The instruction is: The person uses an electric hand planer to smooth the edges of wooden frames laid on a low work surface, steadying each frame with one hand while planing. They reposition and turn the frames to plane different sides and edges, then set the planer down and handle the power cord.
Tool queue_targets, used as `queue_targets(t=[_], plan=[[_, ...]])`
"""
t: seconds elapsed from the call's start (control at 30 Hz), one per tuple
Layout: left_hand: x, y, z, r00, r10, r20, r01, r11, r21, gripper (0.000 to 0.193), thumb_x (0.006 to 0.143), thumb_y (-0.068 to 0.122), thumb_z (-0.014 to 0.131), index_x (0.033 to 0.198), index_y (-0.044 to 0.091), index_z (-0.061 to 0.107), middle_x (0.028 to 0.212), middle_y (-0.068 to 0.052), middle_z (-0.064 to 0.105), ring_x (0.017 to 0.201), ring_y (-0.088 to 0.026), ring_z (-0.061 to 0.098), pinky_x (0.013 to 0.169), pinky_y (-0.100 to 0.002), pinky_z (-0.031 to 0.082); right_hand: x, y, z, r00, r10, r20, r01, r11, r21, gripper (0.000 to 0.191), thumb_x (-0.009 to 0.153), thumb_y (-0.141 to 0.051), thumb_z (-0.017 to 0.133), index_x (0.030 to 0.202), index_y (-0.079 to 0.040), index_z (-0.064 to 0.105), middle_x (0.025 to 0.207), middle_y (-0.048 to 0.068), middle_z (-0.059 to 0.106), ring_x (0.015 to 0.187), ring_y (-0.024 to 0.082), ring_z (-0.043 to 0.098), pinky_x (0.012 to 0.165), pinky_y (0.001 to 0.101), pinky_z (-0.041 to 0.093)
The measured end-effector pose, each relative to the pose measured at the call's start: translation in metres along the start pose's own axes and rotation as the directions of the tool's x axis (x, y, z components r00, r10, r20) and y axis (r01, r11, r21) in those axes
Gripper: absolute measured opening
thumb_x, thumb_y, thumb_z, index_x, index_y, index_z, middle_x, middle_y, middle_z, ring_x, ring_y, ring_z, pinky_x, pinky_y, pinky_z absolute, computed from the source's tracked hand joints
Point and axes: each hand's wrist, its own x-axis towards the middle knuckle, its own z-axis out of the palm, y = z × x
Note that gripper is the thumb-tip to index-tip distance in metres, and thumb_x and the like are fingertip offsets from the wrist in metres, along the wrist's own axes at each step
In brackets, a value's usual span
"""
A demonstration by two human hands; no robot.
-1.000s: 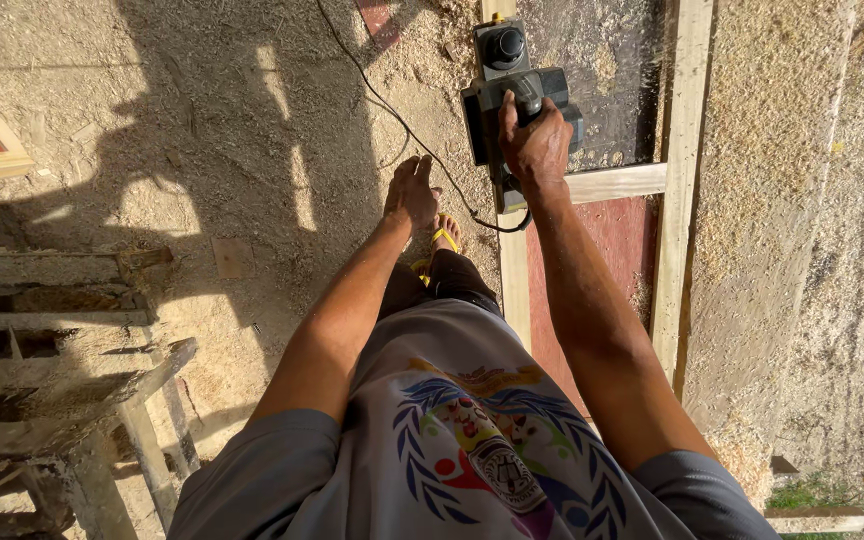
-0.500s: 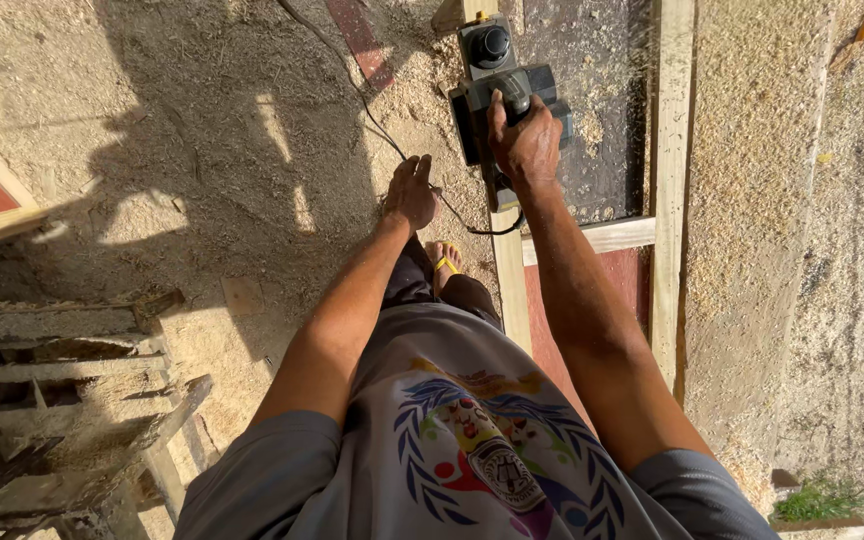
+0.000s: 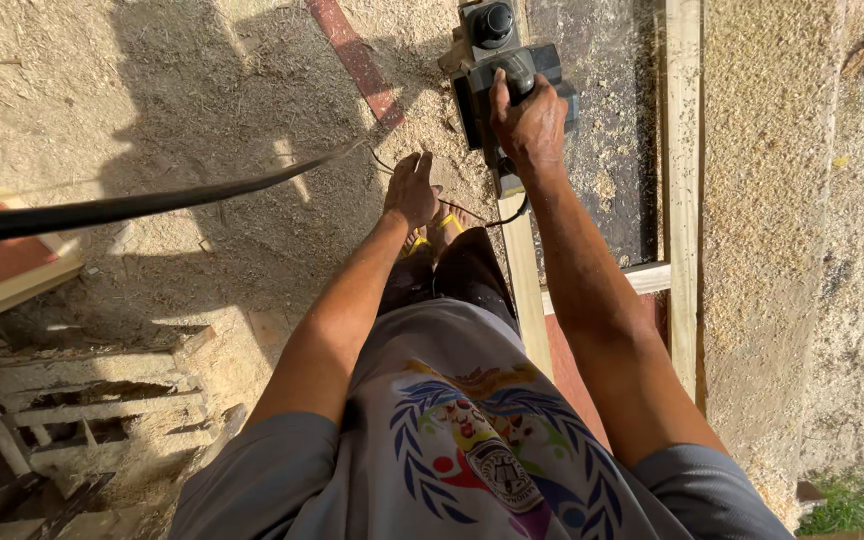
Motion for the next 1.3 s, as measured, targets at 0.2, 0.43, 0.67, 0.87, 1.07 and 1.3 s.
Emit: queue_targets(t=[0.2,0.43,0.67,0.87,1.07,1.3], plan=[[0.033,0.004,-0.028,0.999,-0.034,-0.014,0.033,0.999,-0.030,0.068,0.092,0.017,0.068,0.152,-0.002,0.040,0.153,-0.027,0.042,0.145,-0.041,0.037,0.122,-0.045,0.030,0.051,-0.027,0.013,0.994,-0.088,-0.066,0.089,0.996,0.016,0.047,0.095,-0.039,0.071,0.089,0.008,0.072,0.075,0.027,0.074,0.073,0.042,0.076,0.065,0.0463,0.060],[0.070,0.004,-0.049,0.998,-0.027,-0.060,0.023,0.998,-0.058,0.064,0.096,0.018,0.066,0.151,-0.004,0.040,0.152,-0.030,0.042,0.142,-0.044,0.039,0.119,-0.046,0.035,0.094,-0.048,0.026,0.999,0.030,0.015,-0.031,0.999,0.037,0.049,0.096,-0.040,0.068,0.090,0.008,0.069,0.070,0.025,0.073,0.065,0.034,0.078,0.058,0.0424,0.061],[0.111,0.001,-0.081,0.997,0.031,-0.077,-0.032,0.999,-0.011,0.059,0.092,0.006,0.060,0.149,-0.002,0.047,0.149,-0.027,0.049,0.137,-0.043,0.047,0.117,-0.046,0.041,0.125,-0.072,0.031,1.000,0.003,-0.020,-0.003,1.000,0.008,0.048,0.096,-0.041,0.068,0.089,0.007,0.070,0.072,0.024,0.074,0.065,0.035,0.077,0.062,0.0435,0.061],[0.145,0.002,-0.117,0.996,0.028,-0.087,-0.027,1.000,0.012,0.060,0.091,0.014,0.069,0.145,-0.002,0.048,0.145,-0.027,0.050,0.136,-0.043,0.047,0.115,-0.048,0.040,0.176,-0.105,0.044,0.997,-0.011,-0.075,0.011,1.000,-0.003,0.049,0.096,-0.043,0.068,0.091,0.006,0.071,0.073,0.024,0.074,0.066,0.036,0.077,0.063,0.0426,0.062],[0.163,-0.001,-0.148,0.997,-0.017,-0.079,0.016,1.000,-0.003,0.069,0.086,0.018,0.075,0.146,0.001,0.046,0.148,-0.022,0.048,0.140,-0.040,0.041,0.118,-0.045,0.037,0.242,-0.139,0.058,0.990,-0.097,-0.104,0.103,0.993,0.054,0.049,0.098,-0.043,0.065,0.089,0.005,0.067,0.072,0.025,0.074,0.065,0.035,0.077,0.060,0.0438,0.060],[0.163,-0.030,-0.156,0.990,0.106,-0.089,-0.099,0.992,0.083,0.067,0.087,0.010,0.071,0.148,0.001,0.045,0.151,-0.026,0.045,0.142,-0.042,0.039,0.118,-0.045,0.033,0.214,-0.122,0.051,0.991,-0.122,-0.053,0.124,0.992,0.029,0.044,0.101,-0.042,0.065,0.098,0.002,0.068,0.075,0.023,0.075,0.069,0.041,0.075,0.072,0.0494,0.057]])
